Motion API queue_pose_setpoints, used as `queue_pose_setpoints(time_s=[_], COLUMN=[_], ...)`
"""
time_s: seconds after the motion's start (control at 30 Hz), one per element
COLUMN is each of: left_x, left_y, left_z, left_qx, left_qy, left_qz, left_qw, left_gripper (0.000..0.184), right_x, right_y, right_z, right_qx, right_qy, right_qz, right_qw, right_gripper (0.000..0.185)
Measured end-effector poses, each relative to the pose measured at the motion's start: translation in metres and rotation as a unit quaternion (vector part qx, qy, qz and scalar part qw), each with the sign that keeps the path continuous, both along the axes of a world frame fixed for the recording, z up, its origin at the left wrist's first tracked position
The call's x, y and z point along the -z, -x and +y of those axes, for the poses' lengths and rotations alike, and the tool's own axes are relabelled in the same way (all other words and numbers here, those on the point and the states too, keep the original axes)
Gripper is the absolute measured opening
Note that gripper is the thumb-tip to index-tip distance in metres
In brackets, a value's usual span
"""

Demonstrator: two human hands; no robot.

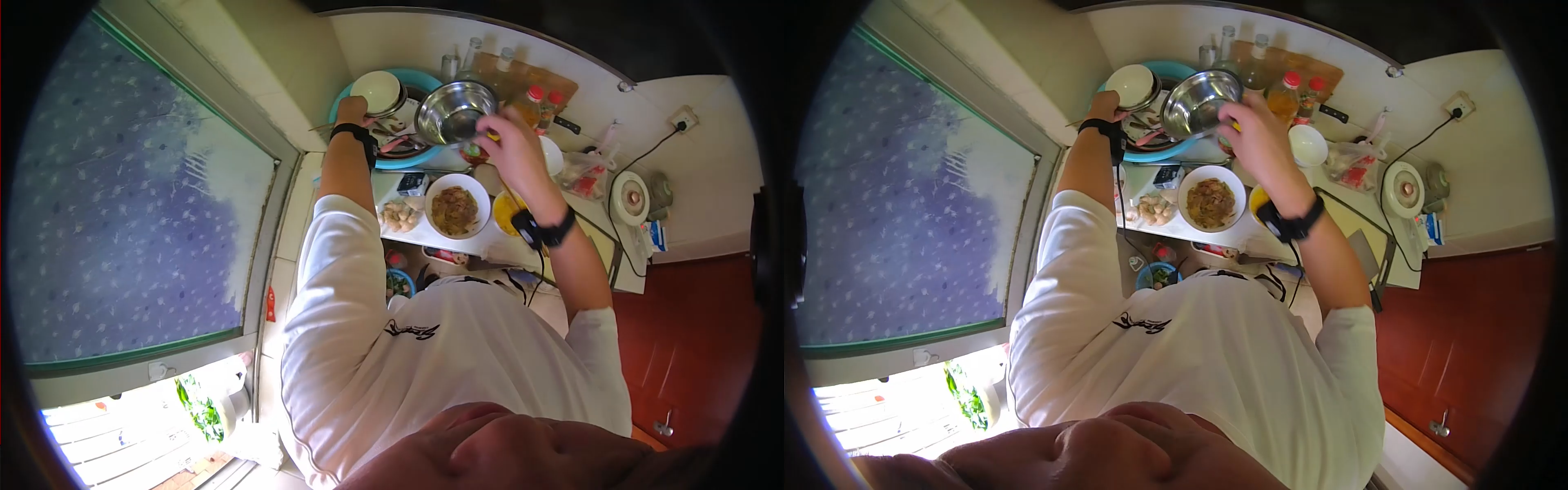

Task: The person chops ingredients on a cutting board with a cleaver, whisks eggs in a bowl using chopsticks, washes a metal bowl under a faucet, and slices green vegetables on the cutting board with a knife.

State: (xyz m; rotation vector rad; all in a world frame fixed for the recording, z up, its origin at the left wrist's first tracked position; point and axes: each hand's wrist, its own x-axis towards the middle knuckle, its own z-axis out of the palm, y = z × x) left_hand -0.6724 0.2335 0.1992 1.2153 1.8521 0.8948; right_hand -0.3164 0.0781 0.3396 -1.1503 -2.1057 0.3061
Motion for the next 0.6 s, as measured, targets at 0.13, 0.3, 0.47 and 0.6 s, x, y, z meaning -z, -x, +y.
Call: queue_pose_setpoints(time_s=[0.13, 0.3, 0.47, 0.6], left_x=[0.016, 0.053, 0.022, -0.022], left_y=[-0.017, -0.015, -0.035, -0.041], left_z=[-0.002, 0.031, 0.004, -0.02], left_qx=[0.232, 0.195, -0.034, -0.093], left_qy=[-0.063, 0.006, 0.059, -0.079], left_qz=[0.585, 0.568, 0.292, 0.348], left_qw=[0.774, 0.8, 0.954, 0.93], left_gripper=[0.039, 0.023, 0.035, 0.051], right_x=[-0.01, 0.011, 0.019, 0.026], right_y=[-0.051, -0.09, -0.114, -0.133], right_z=[-0.06, -0.097, -0.113, -0.116], right_qx=[0.025, -0.001, -0.01, -0.058], right_qy=[0.047, 0.112, 0.111, 0.111], right_qz=[0.045, 0.141, 0.178, 0.184], right_qw=[0.998, 0.984, 0.978, 0.975], right_gripper=[0.02, 0.022, 0.021, 0.02])
